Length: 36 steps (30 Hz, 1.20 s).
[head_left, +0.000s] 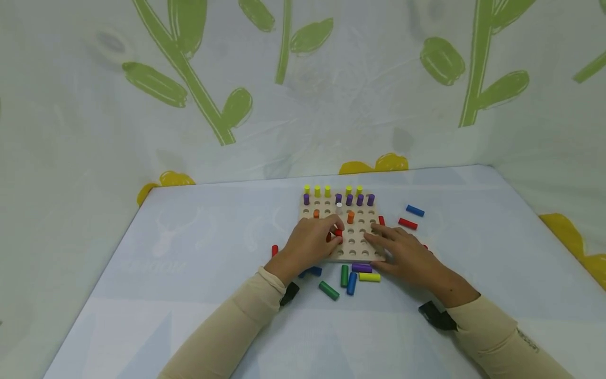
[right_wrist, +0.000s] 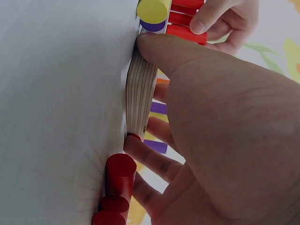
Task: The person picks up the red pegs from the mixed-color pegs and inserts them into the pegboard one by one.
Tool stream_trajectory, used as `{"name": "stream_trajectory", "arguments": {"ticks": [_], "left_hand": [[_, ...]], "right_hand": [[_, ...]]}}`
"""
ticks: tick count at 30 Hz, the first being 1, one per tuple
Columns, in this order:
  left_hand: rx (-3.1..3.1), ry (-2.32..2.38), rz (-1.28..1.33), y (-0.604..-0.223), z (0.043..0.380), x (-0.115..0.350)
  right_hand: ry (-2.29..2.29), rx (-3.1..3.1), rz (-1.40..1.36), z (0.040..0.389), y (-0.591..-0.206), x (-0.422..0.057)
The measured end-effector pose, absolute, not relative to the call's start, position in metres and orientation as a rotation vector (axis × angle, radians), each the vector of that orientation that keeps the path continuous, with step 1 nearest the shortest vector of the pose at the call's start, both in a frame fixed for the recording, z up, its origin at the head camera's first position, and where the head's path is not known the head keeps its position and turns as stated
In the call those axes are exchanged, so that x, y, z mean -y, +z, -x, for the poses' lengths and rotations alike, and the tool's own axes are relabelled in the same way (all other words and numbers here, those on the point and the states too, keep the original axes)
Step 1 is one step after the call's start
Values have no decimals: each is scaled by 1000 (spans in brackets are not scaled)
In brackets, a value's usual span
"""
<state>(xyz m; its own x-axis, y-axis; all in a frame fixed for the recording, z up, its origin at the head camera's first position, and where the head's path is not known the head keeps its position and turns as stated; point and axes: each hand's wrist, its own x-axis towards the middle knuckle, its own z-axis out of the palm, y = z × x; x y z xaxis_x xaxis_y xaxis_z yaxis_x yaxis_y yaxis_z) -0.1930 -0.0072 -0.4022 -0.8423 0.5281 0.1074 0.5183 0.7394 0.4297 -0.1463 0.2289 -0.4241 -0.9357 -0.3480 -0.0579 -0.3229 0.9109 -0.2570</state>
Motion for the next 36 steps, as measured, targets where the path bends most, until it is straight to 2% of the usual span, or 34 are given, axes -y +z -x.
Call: {"name": "stream_trajectory", "arguments": {"ticks": [36], "left_hand": [[-2907, 687, -846, -405, 192, 9]], "right_hand": [[-372, -2996, 574, 147, -426, -229]]}}
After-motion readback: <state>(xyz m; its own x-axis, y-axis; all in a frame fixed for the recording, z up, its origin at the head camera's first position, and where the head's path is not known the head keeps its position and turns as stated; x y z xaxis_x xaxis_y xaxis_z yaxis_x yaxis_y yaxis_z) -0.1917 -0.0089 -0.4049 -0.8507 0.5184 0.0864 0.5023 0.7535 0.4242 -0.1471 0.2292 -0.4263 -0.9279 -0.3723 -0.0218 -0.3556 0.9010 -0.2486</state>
